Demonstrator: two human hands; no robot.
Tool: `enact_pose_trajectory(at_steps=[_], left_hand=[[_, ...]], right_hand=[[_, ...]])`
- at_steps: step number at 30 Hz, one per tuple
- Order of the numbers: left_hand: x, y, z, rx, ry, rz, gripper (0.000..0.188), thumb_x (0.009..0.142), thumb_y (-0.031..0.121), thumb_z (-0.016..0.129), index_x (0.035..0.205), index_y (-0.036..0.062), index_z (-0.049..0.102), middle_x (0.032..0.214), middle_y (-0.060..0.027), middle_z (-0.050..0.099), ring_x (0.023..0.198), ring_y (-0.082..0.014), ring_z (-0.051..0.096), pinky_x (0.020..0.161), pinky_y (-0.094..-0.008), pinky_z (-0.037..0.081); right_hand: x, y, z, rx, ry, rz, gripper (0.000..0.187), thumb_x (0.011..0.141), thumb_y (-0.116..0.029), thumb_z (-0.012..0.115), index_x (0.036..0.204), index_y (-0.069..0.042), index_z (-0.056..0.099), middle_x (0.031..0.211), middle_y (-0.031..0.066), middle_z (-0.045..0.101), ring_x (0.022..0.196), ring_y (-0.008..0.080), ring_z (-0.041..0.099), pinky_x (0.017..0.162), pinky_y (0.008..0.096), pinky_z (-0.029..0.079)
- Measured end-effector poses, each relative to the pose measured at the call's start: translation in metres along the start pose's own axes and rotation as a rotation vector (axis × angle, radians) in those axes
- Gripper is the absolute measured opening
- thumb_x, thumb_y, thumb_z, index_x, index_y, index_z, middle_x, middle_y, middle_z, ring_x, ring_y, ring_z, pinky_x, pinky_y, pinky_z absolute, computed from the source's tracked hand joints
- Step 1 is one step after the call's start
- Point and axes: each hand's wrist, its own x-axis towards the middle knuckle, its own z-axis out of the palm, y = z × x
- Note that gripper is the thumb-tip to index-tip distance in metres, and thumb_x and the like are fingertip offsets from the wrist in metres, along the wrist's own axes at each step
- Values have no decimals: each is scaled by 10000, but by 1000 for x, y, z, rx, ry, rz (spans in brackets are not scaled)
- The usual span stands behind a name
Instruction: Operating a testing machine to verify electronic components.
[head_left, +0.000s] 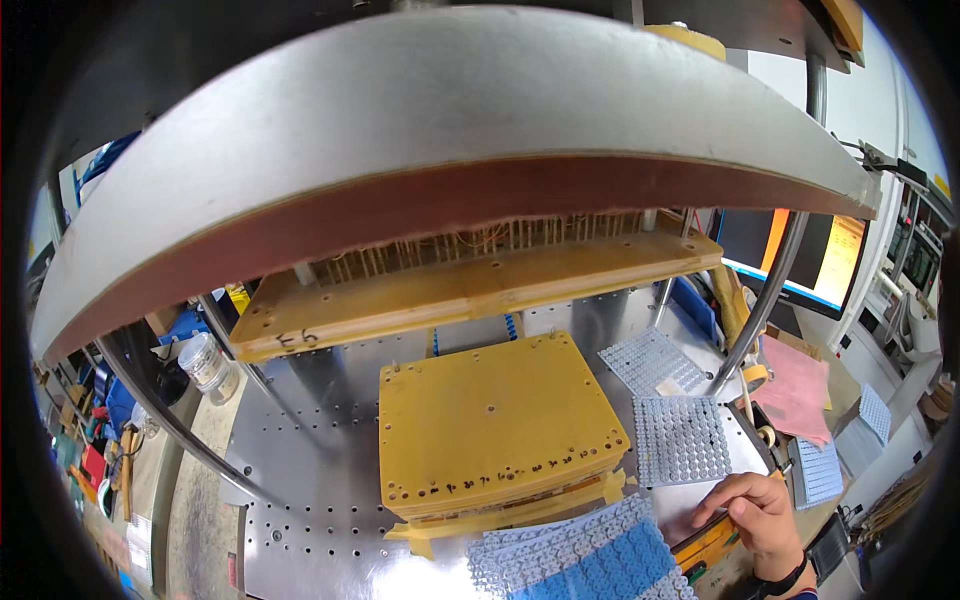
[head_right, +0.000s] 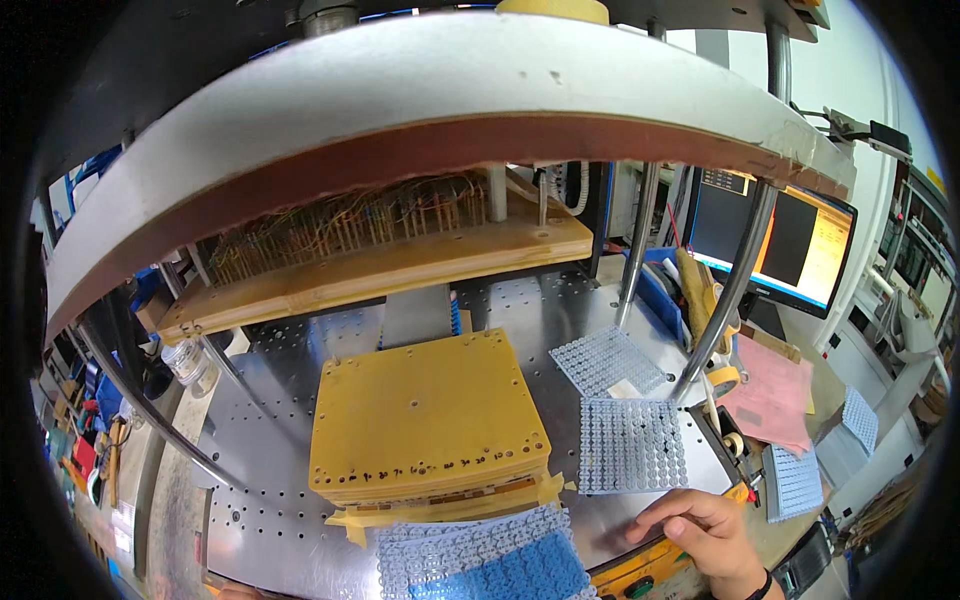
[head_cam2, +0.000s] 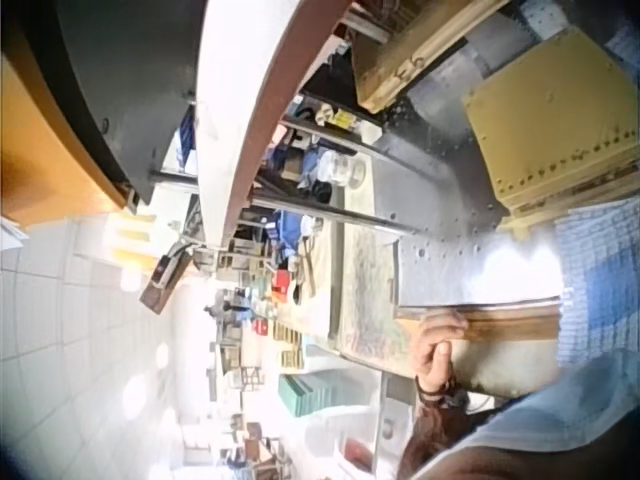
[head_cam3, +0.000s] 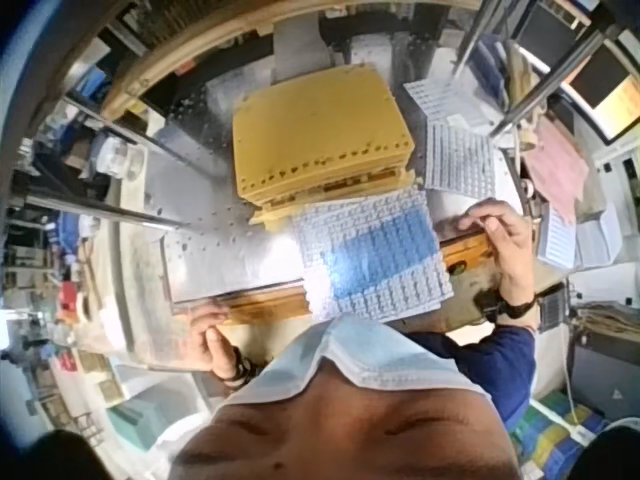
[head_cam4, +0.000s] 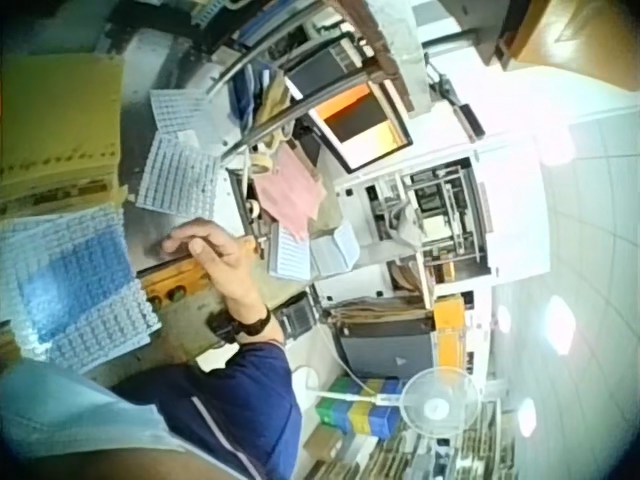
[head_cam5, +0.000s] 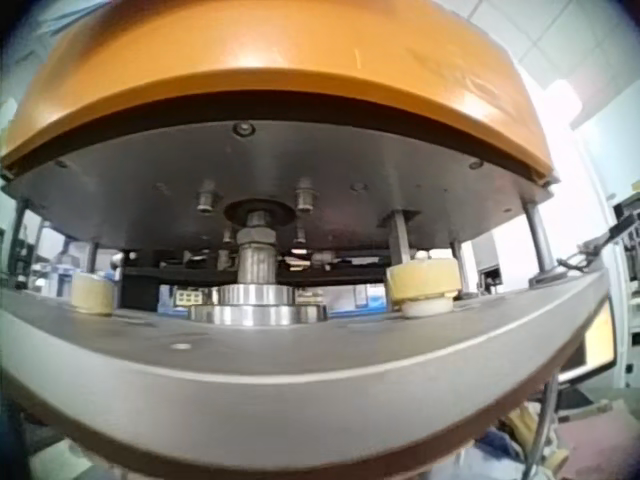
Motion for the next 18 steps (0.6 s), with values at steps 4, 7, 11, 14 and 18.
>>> enact_pose_trajectory(at_steps=[4,7,11,14,18], left_hand=[[2,0,2,25,-19,51,314,970,248,482,838,-28,551,857,-175,591,785,-260,536,718,-360,454],[5,-2,2,55,-39,85,325,969,256,492,833,-34,545,850,-176,588,781,-259,537,709,-353,450],[7,-2,3,-25,-31,30,323,955,293,524,820,1,549,825,-154,580,755,-248,526,704,-351,445],[18,-11,0,-842,-550,169,281,920,317,582,868,41,593,795,-98,565,718,-219,518,651,-334,433],[14,-7,3,-412,-252,78,275,917,314,585,875,42,596,800,-96,569,717,-217,519,647,-333,431]], right_hand=[[-1,2,-1,67,-7,85,241,968,-111,525,1048,97,616,965,195,671,911,260,669,849,361,523],[-1,4,-5,61,-21,98,232,969,-90,516,1059,99,616,965,195,671,912,258,669,847,360,526],[0,7,-7,38,-48,71,227,968,-78,512,1061,99,619,962,193,672,909,254,670,848,358,526],[2,6,-5,48,-47,97,231,966,-88,521,1057,99,621,955,191,673,907,254,672,849,358,525],[3,5,-4,71,-24,113,234,964,-97,528,1050,99,624,953,191,672,909,257,673,845,359,526]])
